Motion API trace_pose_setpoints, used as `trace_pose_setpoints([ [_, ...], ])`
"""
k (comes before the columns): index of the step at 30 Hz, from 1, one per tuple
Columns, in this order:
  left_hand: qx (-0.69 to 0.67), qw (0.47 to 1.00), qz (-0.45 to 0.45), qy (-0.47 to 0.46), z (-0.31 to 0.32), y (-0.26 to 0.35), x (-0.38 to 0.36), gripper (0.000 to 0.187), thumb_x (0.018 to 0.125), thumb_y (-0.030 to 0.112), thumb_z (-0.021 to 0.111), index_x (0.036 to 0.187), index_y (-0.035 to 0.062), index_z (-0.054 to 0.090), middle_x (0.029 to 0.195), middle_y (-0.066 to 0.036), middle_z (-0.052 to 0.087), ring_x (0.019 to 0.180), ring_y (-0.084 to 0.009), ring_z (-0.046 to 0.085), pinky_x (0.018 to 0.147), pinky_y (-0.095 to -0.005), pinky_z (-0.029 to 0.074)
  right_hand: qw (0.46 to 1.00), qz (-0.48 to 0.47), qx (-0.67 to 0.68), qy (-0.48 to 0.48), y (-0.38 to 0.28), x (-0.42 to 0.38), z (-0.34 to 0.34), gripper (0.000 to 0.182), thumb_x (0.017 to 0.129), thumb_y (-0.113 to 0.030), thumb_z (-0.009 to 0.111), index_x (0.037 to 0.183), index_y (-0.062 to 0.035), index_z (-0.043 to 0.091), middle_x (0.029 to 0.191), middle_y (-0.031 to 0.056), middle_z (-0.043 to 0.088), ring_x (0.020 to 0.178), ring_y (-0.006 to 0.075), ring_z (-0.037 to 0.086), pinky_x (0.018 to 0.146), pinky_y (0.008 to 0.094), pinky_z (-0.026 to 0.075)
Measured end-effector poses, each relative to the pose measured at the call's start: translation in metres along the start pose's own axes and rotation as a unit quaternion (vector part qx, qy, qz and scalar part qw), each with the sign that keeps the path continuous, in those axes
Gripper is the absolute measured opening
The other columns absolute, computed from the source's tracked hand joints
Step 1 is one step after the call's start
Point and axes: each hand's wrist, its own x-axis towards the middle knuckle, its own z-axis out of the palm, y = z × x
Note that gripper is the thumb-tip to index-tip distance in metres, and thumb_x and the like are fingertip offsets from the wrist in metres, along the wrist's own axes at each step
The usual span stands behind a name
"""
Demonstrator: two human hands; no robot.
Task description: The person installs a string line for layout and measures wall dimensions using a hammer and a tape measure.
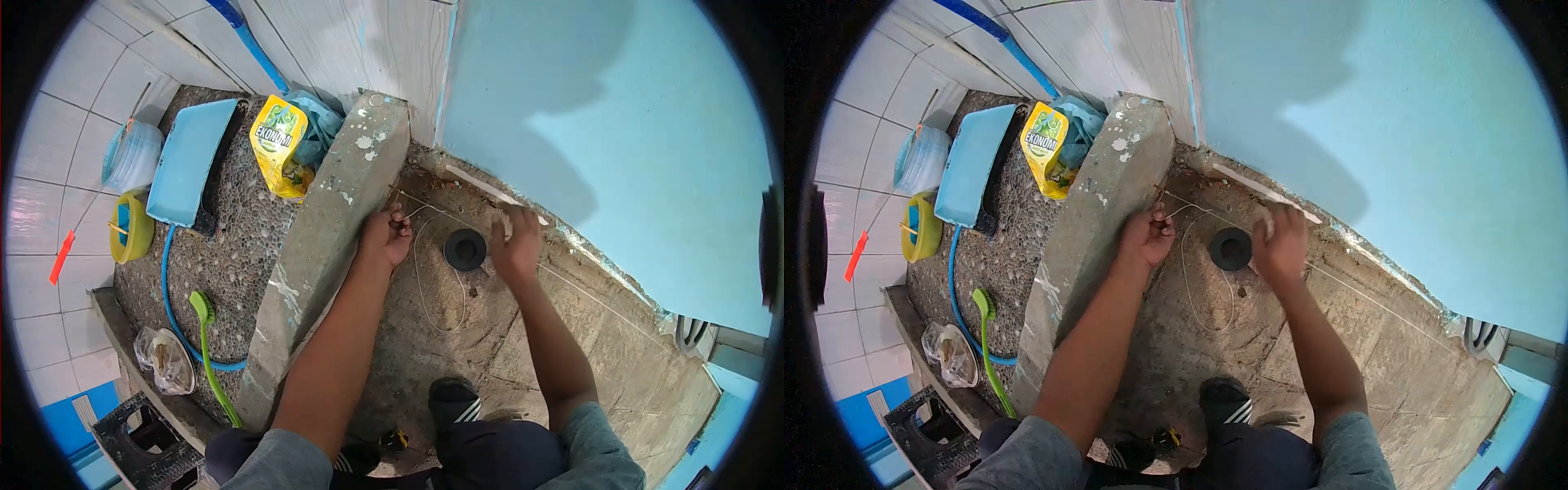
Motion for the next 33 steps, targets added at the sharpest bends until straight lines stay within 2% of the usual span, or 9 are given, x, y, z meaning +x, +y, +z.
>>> trace_pose_setpoints([
  [1, 0.004, 1.0, 0.0, -0.001, -0.001, 0.0, 0.0, 0.011, 0.09, 0.001, 0.053, 0.096, 0.0056, 0.061, 0.07, -0.001, 0.051, 0.068, -0.0174, 0.05, 0.057, -0.0285, 0.037, 0.997, 0.057, 0.047, -0.006, 0.013, 0.014, 0.004, 0.049, 0.09, -0.043, 0.067, 0.121, -0.0054, 0.065, 0.112, 0.0179, 0.064, 0.112, 0.0357, 0.06, 0.097, 0.0428, 0.047],
  [4, 0.022, 1.0, 0.001, 0.003, 0.0, -0.002, 0.0, 0.006, 0.095, 0.006, 0.053, 0.096, 0.0065, 0.059, 0.069, 0.0, 0.05, 0.065, -0.0156, 0.047, 0.056, -0.0272, 0.037, 0.947, 0.069, 0.19, -0.249, 0.047, 0.046, 0.011, 0.041, 0.091, -0.037, 0.066, 0.114, -0.0027, 0.068, 0.105, 0.0167, 0.068, 0.105, 0.0322, 0.064, 0.09, 0.0403, 0.051],
  [7, 0.062, 0.998, 0.025, -0.002, -0.001, -0.004, -0.001, 0.006, 0.098, 0.008, 0.053, 0.096, 0.0066, 0.058, 0.068, 0.0, 0.05, 0.063, -0.0142, 0.046, 0.055, -0.0262, 0.036, 0.892, 0.113, 0.149, -0.411, 0.016, 0.068, -0.01, 0.035, 0.093, -0.026, 0.063, 0.118, -0.0023, 0.068, 0.117, 0.016, 0.068, 0.106, 0.0262, 0.065, 0.091, 0.0407, 0.052],
  [10, 0.135, 0.989, 0.058, 0.017, -0.006, -0.008, 0.003, 0.009, 0.1, 0.012, 0.054, 0.097, 0.0071, 0.06, 0.069, 0.001, 0.049, 0.066, -0.0147, 0.046, 0.058, -0.0268, 0.037, 0.845, 0.185, 0.309, -0.395, 0.012, 0.065, -0.006, 0.034, 0.092, -0.022, 0.062, 0.121, -0.005, 0.068, 0.119, 0.0133, 0.069, 0.108, 0.0249, 0.064, 0.092, 0.0396, 0.054],
  [13, 0.15, 0.985, 0.067, 0.042, -0.001, -0.012, 0.001, 0.007, 0.1, 0.011, 0.054, 0.097, 0.0074, 0.06, 0.069, 0.002, 0.049, 0.064, -0.0126, 0.045, 0.058, -0.0255, 0.036, 0.875, 0.048, 0.192, -0.442, 0.02, 0.079, 0.006, 0.033, 0.091, -0.021, 0.063, 0.121, -0.0071, 0.069, 0.118, 0.0113, 0.069, 0.108, 0.0235, 0.065, 0.089, 0.0395, 0.057],
  [25, 0.119, 0.99, 0.072, 0.025, -0.002, -0.018, 0.003, 0.006, 0.098, 0.008, 0.056, 0.094, 0.007, 0.06, 0.072, 0.0, 0.05, 0.069, -0.0133, 0.048, 0.063, -0.0259, 0.037, 0.793, 0.066, 0.091, -0.599, 0.007, 0.112, 0.025, 0.06, 0.075, -0.033, 0.09, 0.125, -0.0097, 0.068, 0.111, 0.0071, 0.071, 0.098, 0.0189, 0.067, 0.08, 0.0336, 0.061],
  [28, 0.117, 0.991, 0.063, 0.026, -0.003, -0.018, 0.001, 0.006, 0.099, 0.008, 0.056, 0.095, 0.0067, 0.06, 0.073, 0.0, 0.05, 0.069, -0.0136, 0.047, 0.063, -0.0257, 0.037, 0.797, 0.027, 0.076, -0.598, 0.011, 0.11, 0.03, 0.06, 0.07, -0.034, 0.093, 0.12, -0.0092, 0.07, 0.116, 0.0086, 0.07, 0.1, 0.0227, 0.067, 0.078, 0.0339, 0.061],
  [31, 0.122, 0.991, 0.054, 0.02, -0.003, -0.015, 0.0, 0.006, 0.099, 0.008, 0.055, 0.096, 0.0064, 0.06, 0.073, 0.0, 0.049, 0.07, -0.0135, 0.047, 0.063, -0.0256, 0.037, 0.798, 0.011, 0.104, -0.593, 0.017, 0.112, 0.03, 0.043, 0.073, -0.027, 0.09, 0.106, -0.0058, 0.074, 0.091, 0.0051, 0.073, 0.081, 0.016, 0.068, 0.069, 0.0321, 0.058],
  [33, 0.123, 0.99, 0.057, 0.022, -0.001, -0.015, -0.001, 0.006, 0.099, 0.007, 0.054, 0.097, 0.006, 0.06, 0.073, 0.0, 0.049, 0.07, -0.0135, 0.046, 0.064, -0.0257, 0.037, 0.841, -0.064, 0.049, -0.535, 0.02, 0.123, 0.021, 0.047, 0.071, -0.028, 0.089, 0.109, -0.0045, 0.073, 0.102, 0.009, 0.073, 0.085, 0.0211, 0.069, 0.073, 0.0354, 0.059],
])
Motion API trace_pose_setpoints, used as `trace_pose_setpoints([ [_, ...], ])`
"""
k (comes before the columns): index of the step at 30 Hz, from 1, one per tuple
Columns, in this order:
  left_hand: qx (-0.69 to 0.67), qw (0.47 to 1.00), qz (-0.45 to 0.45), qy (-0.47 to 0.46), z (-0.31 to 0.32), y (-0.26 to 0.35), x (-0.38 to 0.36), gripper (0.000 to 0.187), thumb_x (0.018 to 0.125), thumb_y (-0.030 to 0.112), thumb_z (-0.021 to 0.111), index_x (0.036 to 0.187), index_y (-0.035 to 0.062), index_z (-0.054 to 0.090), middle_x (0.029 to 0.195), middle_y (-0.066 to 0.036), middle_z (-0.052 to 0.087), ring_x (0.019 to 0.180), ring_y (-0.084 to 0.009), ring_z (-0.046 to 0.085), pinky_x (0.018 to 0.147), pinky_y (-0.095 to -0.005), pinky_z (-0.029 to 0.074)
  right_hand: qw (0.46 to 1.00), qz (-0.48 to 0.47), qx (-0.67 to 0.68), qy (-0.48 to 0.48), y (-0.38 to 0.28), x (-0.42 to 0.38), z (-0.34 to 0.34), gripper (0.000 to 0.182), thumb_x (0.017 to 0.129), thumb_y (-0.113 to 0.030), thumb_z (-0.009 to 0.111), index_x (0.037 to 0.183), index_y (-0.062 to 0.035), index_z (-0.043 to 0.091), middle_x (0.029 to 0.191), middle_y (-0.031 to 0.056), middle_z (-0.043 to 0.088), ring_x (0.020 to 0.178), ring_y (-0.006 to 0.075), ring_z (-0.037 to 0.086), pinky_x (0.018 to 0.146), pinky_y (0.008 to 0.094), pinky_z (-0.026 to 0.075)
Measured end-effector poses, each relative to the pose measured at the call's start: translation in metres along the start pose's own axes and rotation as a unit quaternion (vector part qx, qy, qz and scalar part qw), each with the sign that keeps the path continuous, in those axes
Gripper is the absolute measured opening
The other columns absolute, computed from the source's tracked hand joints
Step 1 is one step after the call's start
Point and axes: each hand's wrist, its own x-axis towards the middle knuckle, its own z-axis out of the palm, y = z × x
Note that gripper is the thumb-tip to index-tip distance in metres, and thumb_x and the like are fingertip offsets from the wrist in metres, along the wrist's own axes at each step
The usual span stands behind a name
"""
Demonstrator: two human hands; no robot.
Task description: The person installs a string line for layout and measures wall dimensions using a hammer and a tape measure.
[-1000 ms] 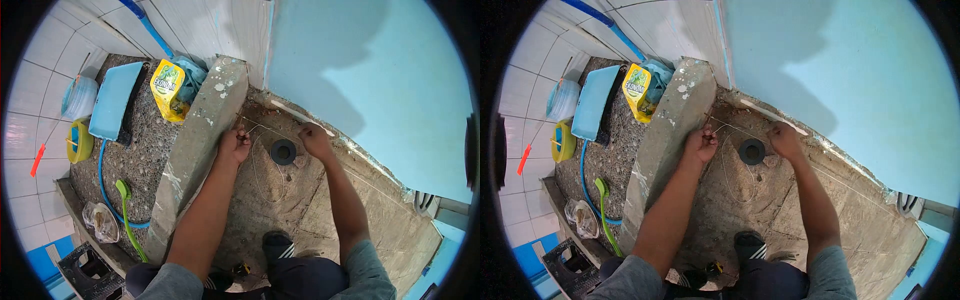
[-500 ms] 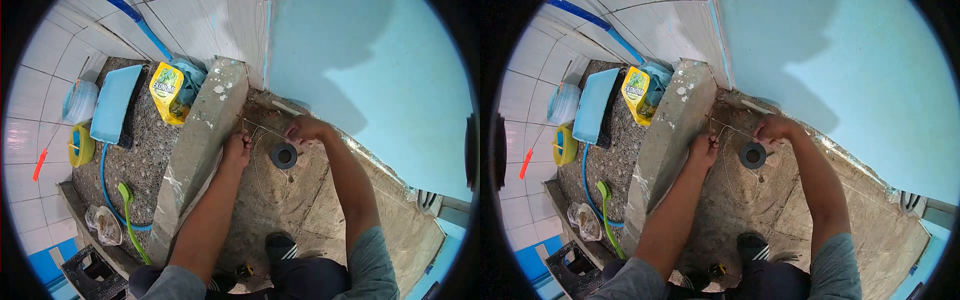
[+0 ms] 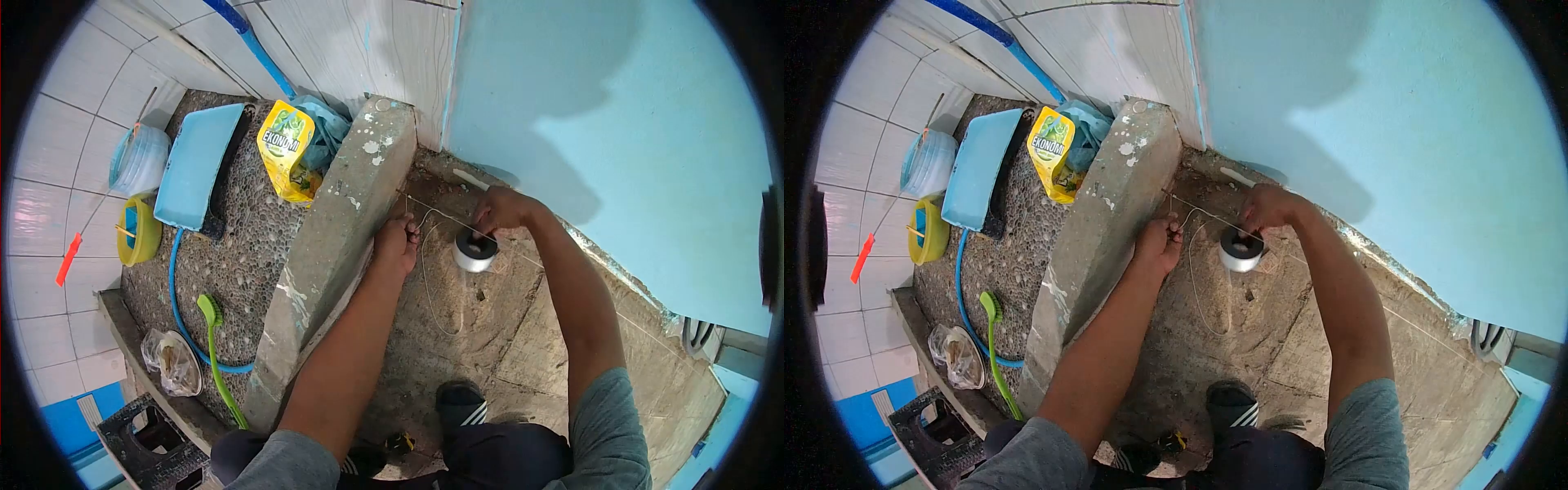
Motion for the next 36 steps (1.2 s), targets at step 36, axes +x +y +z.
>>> trace_pose_setpoints([
  [36, 0.081, 0.996, 0.034, -0.003, -0.001, -0.001, 0.005, 0.011, 0.102, 0.01, 0.05, 0.101, 0.0048, 0.059, 0.075, 0.0, 0.051, 0.067, -0.0122, 0.048, 0.06, -0.0252, 0.038, 0.911, 0.137, 0.117, 0.371, 0.0, -0.038, 0.08, 0.039, 0.085, -0.04, 0.071, 0.085, -0.0003, 0.069, 0.082, 0.0182, 0.071, 0.071, 0.0358, 0.067, 0.07, 0.0485, 0.053],
])
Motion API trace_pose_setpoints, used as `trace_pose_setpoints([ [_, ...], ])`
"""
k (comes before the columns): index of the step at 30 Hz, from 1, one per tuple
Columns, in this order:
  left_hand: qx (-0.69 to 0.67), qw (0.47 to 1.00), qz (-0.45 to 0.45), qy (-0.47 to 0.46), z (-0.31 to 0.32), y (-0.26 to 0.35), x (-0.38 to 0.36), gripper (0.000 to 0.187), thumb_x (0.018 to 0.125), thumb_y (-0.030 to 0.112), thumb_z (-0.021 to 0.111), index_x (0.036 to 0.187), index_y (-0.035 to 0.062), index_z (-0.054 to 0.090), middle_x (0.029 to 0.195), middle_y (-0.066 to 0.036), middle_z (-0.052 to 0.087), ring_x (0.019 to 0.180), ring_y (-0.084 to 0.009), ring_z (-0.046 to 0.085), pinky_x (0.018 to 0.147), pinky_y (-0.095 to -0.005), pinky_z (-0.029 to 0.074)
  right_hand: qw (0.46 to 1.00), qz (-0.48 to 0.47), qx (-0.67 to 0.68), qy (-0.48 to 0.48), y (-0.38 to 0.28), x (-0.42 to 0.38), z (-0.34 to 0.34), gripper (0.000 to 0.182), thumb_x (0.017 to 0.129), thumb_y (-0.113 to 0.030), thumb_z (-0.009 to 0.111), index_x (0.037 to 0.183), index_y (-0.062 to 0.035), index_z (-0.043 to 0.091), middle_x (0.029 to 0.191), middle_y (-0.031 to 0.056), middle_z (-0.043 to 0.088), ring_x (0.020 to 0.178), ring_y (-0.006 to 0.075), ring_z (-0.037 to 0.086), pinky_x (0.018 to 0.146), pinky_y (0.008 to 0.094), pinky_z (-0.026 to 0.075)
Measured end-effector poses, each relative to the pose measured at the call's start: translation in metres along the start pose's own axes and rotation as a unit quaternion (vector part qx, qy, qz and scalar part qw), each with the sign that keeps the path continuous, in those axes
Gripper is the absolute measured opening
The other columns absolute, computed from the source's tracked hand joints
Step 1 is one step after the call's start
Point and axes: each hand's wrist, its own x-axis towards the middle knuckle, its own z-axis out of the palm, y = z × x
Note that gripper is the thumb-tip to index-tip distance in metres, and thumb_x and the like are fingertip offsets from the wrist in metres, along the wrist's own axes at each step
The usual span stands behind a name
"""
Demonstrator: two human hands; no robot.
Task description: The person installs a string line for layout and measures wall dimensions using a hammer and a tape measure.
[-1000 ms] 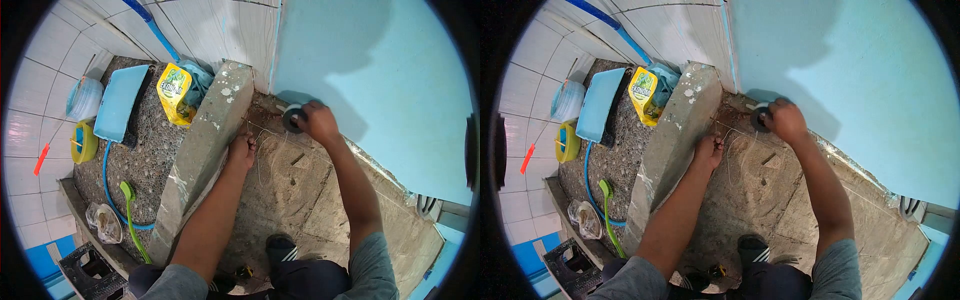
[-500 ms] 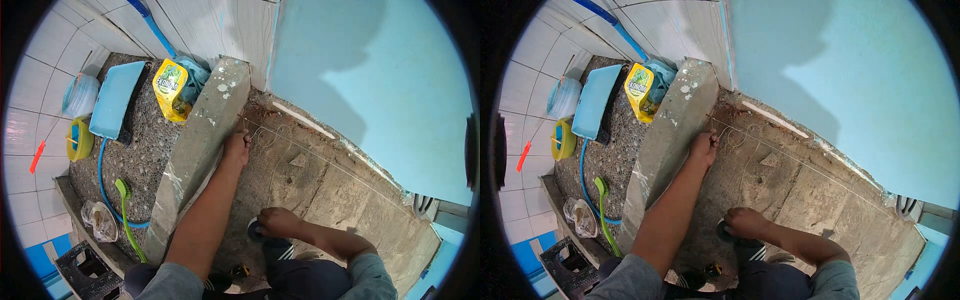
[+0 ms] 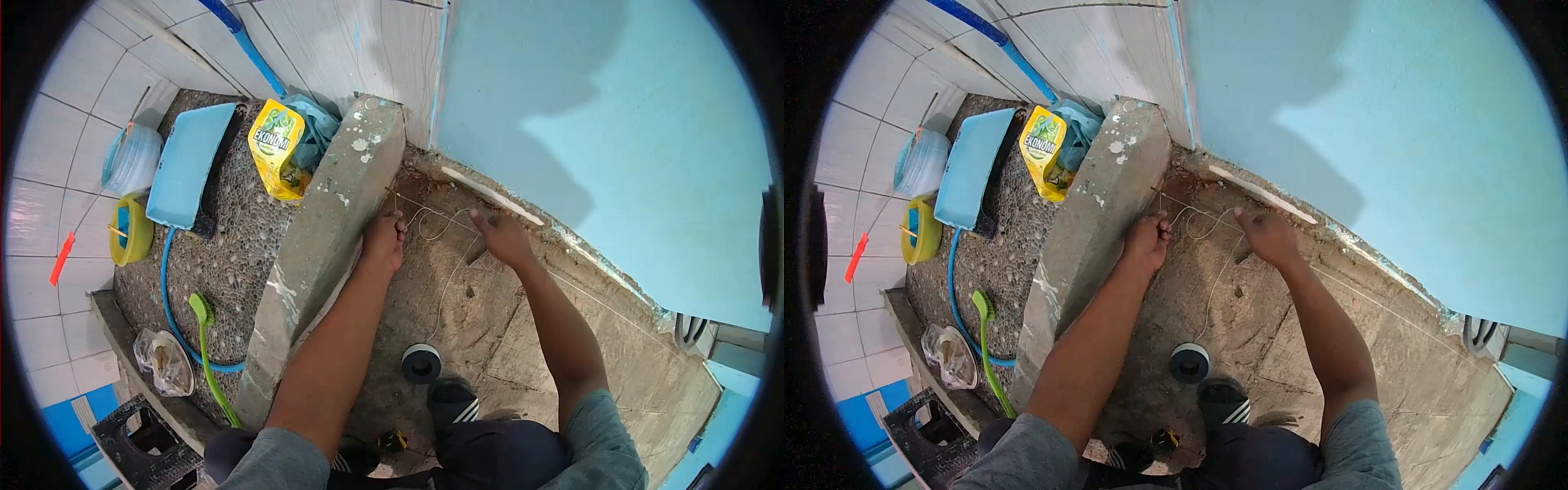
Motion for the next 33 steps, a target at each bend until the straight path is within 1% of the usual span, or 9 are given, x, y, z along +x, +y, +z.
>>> trace_pose_setpoints([
  [4, 0.005, 1.0, -0.001, 0.012, 0.002, 0.001, -0.008, 0.011, 0.102, 0.011, 0.05, 0.101, 0.0048, 0.059, 0.075, 0.0, 0.051, 0.068, -0.0124, 0.048, 0.061, -0.0255, 0.038, 0.998, -0.045, 0.042, 0.012, -0.008, 0.004, 0.003, 0.037, 0.086, -0.038, 0.07, 0.083, -0.0015, 0.069, 0.081, 0.0153, 0.071, 0.072, 0.0349, 0.066, 0.075, 0.0494, 0.05],
  [8, 0.01, 1.0, 0.006, -0.006, -0.002, 0.002, -0.004, 0.01, 0.101, 0.011, 0.052, 0.1, 0.0056, 0.06, 0.075, 0.001, 0.052, 0.067, -0.0125, 0.049, 0.062, -0.0259, 0.038, 0.914, -0.34, -0.041, 0.219, -0.047, -0.091, 0.003, 0.014, 0.087, -0.019, 0.064, 0.079, -0.0088, 0.069, 0.079, 0.0108, 0.066, 0.076, 0.0311, 0.062, 0.078, 0.0461, 0.046],
  [9, 0.017, 1.0, 0.008, -0.005, -0.001, 0.002, -0.004, 0.01, 0.101, 0.011, 0.052, 0.099, 0.0058, 0.06, 0.074, 0.001, 0.053, 0.067, -0.0125, 0.049, 0.062, -0.0259, 0.038, 0.898, -0.335, -0.284, 0.033, -0.068, -0.127, -0.003, 0.022, 0.09, -0.021, 0.063, 0.071, -0.0097, 0.061, 0.069, 0.0082, 0.058, 0.074, 0.0288, 0.06, 0.087, 0.0519, 0.044],
  [12, 0.029, 0.999, 0.016, -0.011, -0.004, -0.001, -0.001, 0.01, 0.101, 0.011, 0.053, 0.098, 0.0064, 0.061, 0.072, 0.001, 0.053, 0.067, -0.0125, 0.049, 0.063, -0.0259, 0.038, 0.785, -0.58, -0.132, -0.174, -0.041, -0.192, 0.05, 0.02, 0.089, -0.028, 0.065, 0.077, -0.0114, 0.066, 0.071, 0.0068, 0.061, 0.073, 0.0308, 0.061, 0.085, 0.0445, 0.048],
  [15, 0.031, 0.999, 0.018, -0.015, -0.007, -0.003, 0.001, 0.008, 0.1, 0.011, 0.055, 0.096, 0.0068, 0.061, 0.07, 0.001, 0.053, 0.066, -0.0123, 0.049, 0.062, -0.026, 0.038, 0.835, -0.43, -0.142, -0.313, -0.039, -0.203, 0.047, 0.016, 0.086, -0.025, 0.068, 0.085, -0.0096, 0.071, 0.087, 0.0089, 0.067, 0.08, 0.0289, 0.065, 0.075, 0.0423, 0.05],
  [18, 0.034, 0.999, 0.012, 0.011, 0.003, 0.006, -0.01, 0.007, 0.1, 0.01, 0.056, 0.095, 0.0071, 0.06, 0.07, 0.001, 0.053, 0.064, -0.012, 0.049, 0.06, -0.0262, 0.038, 0.935, -0.331, -0.02, -0.125, -0.039, -0.182, 0.031, 0.024, 0.087, -0.03, 0.07, 0.094, -0.0074, 0.071, 0.091, 0.0103, 0.068, 0.087, 0.0302, 0.067, 0.079, 0.0437, 0.052],
  [21, 0.035, 0.999, 0.023, -0.003, -0.002, -0.001, 0.001, 0.006, 0.099, 0.01, 0.057, 0.094, 0.0073, 0.06, 0.07, 0.0, 0.053, 0.063, -0.0119, 0.049, 0.058, -0.0263, 0.038, 0.971, -0.184, -0.081, -0.128, -0.043, -0.156, 0.037, 0.03, 0.086, -0.029, 0.071, 0.105, -0.0055, 0.069, 0.102, 0.015, 0.066, 0.099, 0.033, 0.066, 0.085, 0.0469, 0.053],
  [27, 0.028, 0.999, 0.026, 0.006, -0.001, -0.001, 0.001, 0.005, 0.1, 0.009, 0.055, 0.098, 0.006, 0.059, 0.071, 0.0, 0.052, 0.064, -0.012, 0.049, 0.058, -0.0264, 0.038, 0.848, -0.405, -0.188, -0.285, -0.026, -0.202, 0.089, 0.038, 0.083, -0.021, 0.071, 0.116, -0.0041, 0.065, 0.122, 0.0212, 0.056, 0.111, 0.0386, 0.061, 0.085, 0.0477, 0.057],
  [33, 0.027, 0.999, 0.026, -0.016, -0.004, -0.003, 0.003, 0.009, 0.101, 0.01, 0.051, 0.101, 0.0051, 0.059, 0.074, 0.0, 0.052, 0.065, -0.0127, 0.049, 0.059, -0.0263, 0.039, 0.911, -0.281, -0.207, -0.22, -0.037, -0.122, 0.057, 0.032, 0.082, -0.019, 0.071, 0.111, -0.006, 0.067, 0.109, 0.0179, 0.062, 0.103, 0.0345, 0.064, 0.084, 0.0447, 0.057],
])
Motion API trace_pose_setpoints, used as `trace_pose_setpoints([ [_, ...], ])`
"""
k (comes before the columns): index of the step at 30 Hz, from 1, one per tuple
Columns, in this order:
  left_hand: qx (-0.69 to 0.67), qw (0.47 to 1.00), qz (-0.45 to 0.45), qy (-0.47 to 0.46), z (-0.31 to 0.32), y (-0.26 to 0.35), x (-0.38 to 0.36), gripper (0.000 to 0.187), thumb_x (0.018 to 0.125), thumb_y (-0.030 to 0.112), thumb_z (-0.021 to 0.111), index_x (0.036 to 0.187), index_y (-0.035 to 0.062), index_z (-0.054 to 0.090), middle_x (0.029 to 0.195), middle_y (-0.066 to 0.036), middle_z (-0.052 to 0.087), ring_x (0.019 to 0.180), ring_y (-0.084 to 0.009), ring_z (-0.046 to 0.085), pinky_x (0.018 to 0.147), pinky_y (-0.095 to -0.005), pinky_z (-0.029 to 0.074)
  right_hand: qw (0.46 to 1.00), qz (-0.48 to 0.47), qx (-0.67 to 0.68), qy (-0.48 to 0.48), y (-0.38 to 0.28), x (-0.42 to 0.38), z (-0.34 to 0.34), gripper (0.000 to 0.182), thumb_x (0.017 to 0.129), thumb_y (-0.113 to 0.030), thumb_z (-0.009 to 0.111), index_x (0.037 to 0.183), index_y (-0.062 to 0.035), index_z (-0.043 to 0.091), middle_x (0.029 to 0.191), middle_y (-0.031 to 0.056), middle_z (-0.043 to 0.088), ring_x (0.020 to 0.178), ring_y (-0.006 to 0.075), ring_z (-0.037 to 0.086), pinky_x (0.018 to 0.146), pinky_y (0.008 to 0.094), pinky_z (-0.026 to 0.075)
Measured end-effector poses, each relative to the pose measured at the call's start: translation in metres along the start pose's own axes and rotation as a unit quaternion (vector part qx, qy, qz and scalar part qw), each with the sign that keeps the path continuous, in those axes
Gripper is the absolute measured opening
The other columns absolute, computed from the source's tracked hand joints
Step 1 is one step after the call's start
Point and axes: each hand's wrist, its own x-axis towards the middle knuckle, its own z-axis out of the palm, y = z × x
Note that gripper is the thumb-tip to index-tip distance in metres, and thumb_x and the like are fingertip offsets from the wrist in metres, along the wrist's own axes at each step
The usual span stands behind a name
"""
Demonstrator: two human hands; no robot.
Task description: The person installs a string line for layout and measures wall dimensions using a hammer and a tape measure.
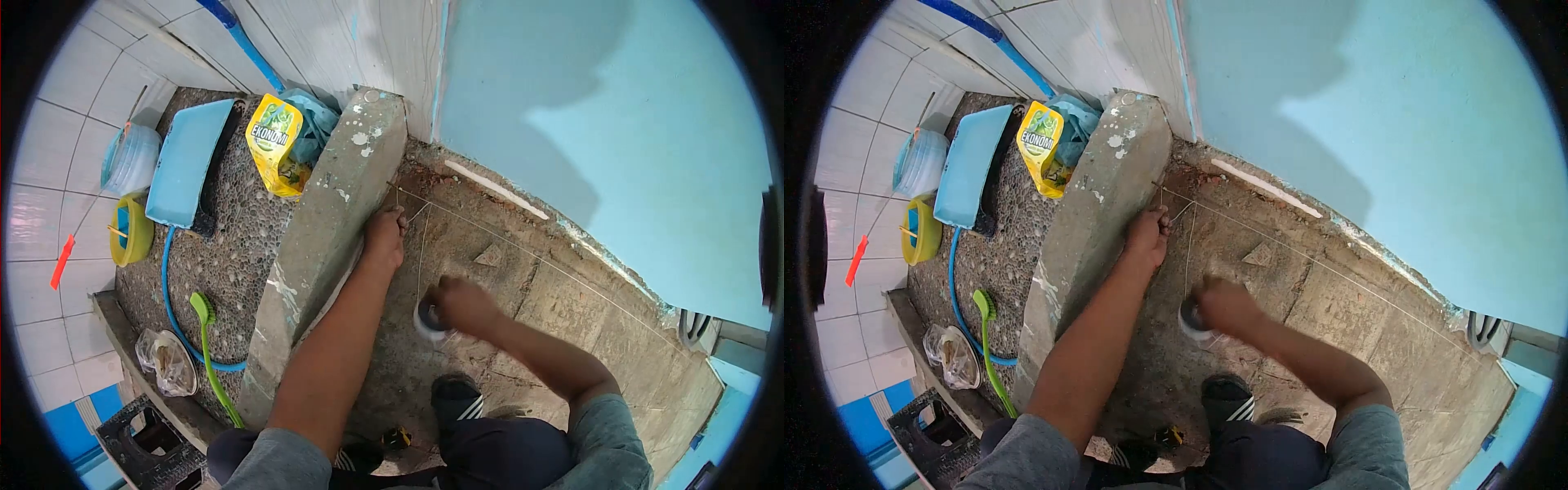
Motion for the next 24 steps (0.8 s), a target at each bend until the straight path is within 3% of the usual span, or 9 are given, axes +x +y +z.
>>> trace_pose_setpoints([
  [3, 0.008, 1.0, 0.0, 0.012, 0.006, 0.004, -0.008, 0.01, 0.102, 0.01, 0.051, 0.1, 0.0052, 0.059, 0.074, -0.001, 0.052, 0.065, -0.0128, 0.048, 0.06, -0.0266, 0.039, 0.988, 0.062, -0.014, 0.139, 0.033, 0.024, -0.047, 0.036, 0.083, -0.021, 0.072, 0.115, -0.0068, 0.066, 0.11, 0.0147, 0.065, 0.102, 0.0351, 0.065, 0.084, 0.0439, 0.057],
  [5, 0.012, 1.0, 0.0, 0.01, 0.007, 0.006, -0.01, 0.01, 0.102, 0.01, 0.05, 0.1, 0.0053, 0.059, 0.074, 0.0, 0.051, 0.066, -0.0127, 0.049, 0.06, -0.0266, 0.039, 0.952, 0.002, -0.043, 0.304, 0.061, 0.036, -0.058, 0.034, 0.085, -0.021, 0.071, 0.115, -0.0055, 0.068, 0.111, 0.017, 0.067, 0.097, 0.036, 0.067, 0.083, 0.0446, 0.056],
  [8, 0.014, 1.0, 0.004, 0.018, 0.007, 0.005, -0.009, 0.01, 0.101, 0.01, 0.051, 0.099, 0.0055, 0.06, 0.074, 0.0, 0.052, 0.066, -0.0125, 0.049, 0.061, -0.0266, 0.039, 0.919, 0.099, 0.042, 0.38, 0.064, 0.04, -0.103, 0.029, 0.086, -0.021, 0.069, 0.11, -0.0039, 0.071, 0.103, 0.0198, 0.069, 0.088, 0.0364, 0.068, 0.082, 0.0455, 0.055],
  [11, 0.013, 1.0, 0.0, 0.005, 0.004, 0.006, -0.009, 0.009, 0.101, 0.009, 0.052, 0.098, 0.0061, 0.06, 0.074, 0.0, 0.052, 0.067, -0.0125, 0.048, 0.062, -0.0265, 0.039, 0.921, 0.15, 0.098, 0.347, 0.102, 0.06, -0.107, 0.024, 0.086, -0.022, 0.068, 0.104, -0.0077, 0.074, 0.098, 0.0176, 0.07, 0.088, 0.0361, 0.068, 0.083, 0.0458, 0.055],
  [14, -0.006, 0.999, -0.002, 0.035, 0.011, 0.006, -0.012, 0.006, 0.097, 0.007, 0.055, 0.095, 0.0077, 0.06, 0.068, 0.001, 0.053, 0.061, -0.0106, 0.047, 0.058, -0.0253, 0.036, 0.95, 0.065, 0.139, 0.272, 0.124, 0.084, -0.095, 0.019, 0.083, -0.023, 0.071, 0.093, -0.0083, 0.077, 0.089, 0.0153, 0.072, 0.085, 0.034, 0.069, 0.08, 0.0439, 0.054],
  [17, -0.004, 0.999, -0.009, 0.041, 0.015, 0.011, -0.017, 0.006, 0.097, 0.007, 0.055, 0.096, 0.0078, 0.06, 0.068, 0.001, 0.053, 0.061, -0.0105, 0.047, 0.058, -0.0247, 0.037, 0.969, 0.039, 0.22, 0.11, 0.124, 0.106, -0.099, 0.022, 0.081, -0.015, 0.068, 0.096, -0.0022, 0.076, 0.094, 0.0153, 0.075, 0.085, 0.0253, 0.071, 0.075, 0.0383, 0.054],
  [20, 0.005, 1.0, -0.005, 0.028, 0.012, 0.009, -0.014, 0.011, 0.1, 0.009, 0.05, 0.098, 0.0075, 0.06, 0.073, 0.001, 0.051, 0.067, -0.0117, 0.048, 0.063, -0.026, 0.038, 0.988, 0.02, 0.15, 0.032, 0.131, 0.131, -0.099, 0.025, 0.078, -0.021, 0.074, 0.096, -0.0032, 0.077, 0.09, 0.0111, 0.075, 0.08, 0.0201, 0.07, 0.071, 0.0362, 0.055],
  [24, 0.012, 1.0, -0.007, 0.026, 0.009, 0.005, -0.009, 0.011, 0.1, 0.008, 0.05, 0.099, 0.0073, 0.06, 0.072, 0.001, 0.05, 0.067, -0.0116, 0.047, 0.063, -0.0257, 0.037, 0.97, 0.073, 0.225, -0.059, 0.12, 0.151, -0.112, 0.035, 0.075, -0.031, 0.084, 0.097, -0.005, 0.077, 0.086, 0.008, 0.074, 0.075, 0.0161, 0.068, 0.066, 0.0329, 0.056],
])
